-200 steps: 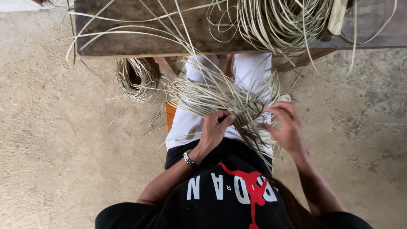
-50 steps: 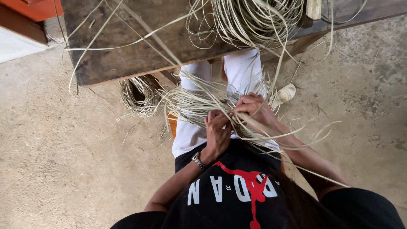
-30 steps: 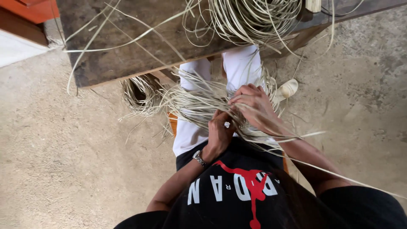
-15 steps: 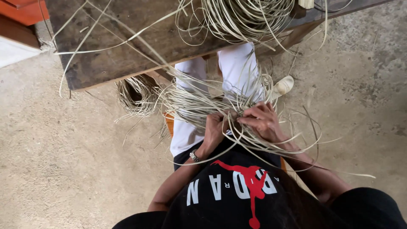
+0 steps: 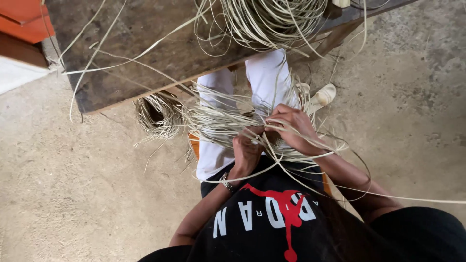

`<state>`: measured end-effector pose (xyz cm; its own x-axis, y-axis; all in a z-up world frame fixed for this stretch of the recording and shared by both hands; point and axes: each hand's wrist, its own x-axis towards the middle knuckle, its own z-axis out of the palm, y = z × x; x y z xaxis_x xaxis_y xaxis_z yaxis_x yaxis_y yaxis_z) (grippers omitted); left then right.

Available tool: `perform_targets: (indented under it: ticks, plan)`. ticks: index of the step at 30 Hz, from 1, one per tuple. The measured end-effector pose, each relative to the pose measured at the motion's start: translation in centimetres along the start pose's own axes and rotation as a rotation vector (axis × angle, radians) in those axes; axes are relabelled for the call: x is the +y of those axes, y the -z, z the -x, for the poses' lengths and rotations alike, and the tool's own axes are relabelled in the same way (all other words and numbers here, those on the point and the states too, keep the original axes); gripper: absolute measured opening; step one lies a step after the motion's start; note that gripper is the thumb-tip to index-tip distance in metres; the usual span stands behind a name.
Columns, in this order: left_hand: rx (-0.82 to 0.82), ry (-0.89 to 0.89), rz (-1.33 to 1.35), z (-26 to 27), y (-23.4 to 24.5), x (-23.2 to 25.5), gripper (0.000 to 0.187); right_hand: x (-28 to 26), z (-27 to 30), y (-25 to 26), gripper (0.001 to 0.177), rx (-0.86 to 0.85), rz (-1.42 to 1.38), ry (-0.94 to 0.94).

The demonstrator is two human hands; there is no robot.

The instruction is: Weaving natural fibers together on a workbench to create a braided structure

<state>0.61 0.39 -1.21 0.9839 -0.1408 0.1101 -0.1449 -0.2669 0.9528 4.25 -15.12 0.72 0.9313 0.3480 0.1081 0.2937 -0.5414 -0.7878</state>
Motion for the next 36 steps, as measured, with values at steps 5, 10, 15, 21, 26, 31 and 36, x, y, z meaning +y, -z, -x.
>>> perform_targets:
  ticks: [5, 10, 15, 21, 26, 31, 36]
  plan:
    - [0.046, 0.413, 0.356, -0.4, -0.1, 0.8, 0.012, 3.3, 3.3, -1.8, 0.008, 0.115, -0.044, 0.152]
    - [-0.072, 0.308, 0.617, 0.2, -0.3, -1.4, 0.026, 3.5, 5.2, -1.5, 0.010, 0.272, 0.236, 0.458]
    - [-0.075, 0.303, 0.705, 1.1, -1.0, -2.0, 0.021, 5.1, 5.7, -2.2, 0.016, 0.361, 0.302, 0.547]
    - [-0.059, 0.078, 0.291, 1.3, -0.6, -0.8, 0.025, 5.1, 2.4, -3.6, 0.025, 0.371, 0.179, 0.464]
    - [-0.041, -0.026, 0.014, 1.4, -1.2, -2.2, 0.028, 0.3, -0.3, -0.5, 0.010, 0.242, 0.110, 0.167]
    - [-0.084, -0.158, -0.878, -0.1, -3.3, -4.1, 0.017, 1.7, 0.8, -1.0, 0.005, 0.011, 0.166, -0.057]
    - [0.023, -0.251, -1.045, 0.1, -0.3, 3.0, 0.021, -1.3, 0.7, 0.5, 0.004, -0.006, 0.144, -0.208]
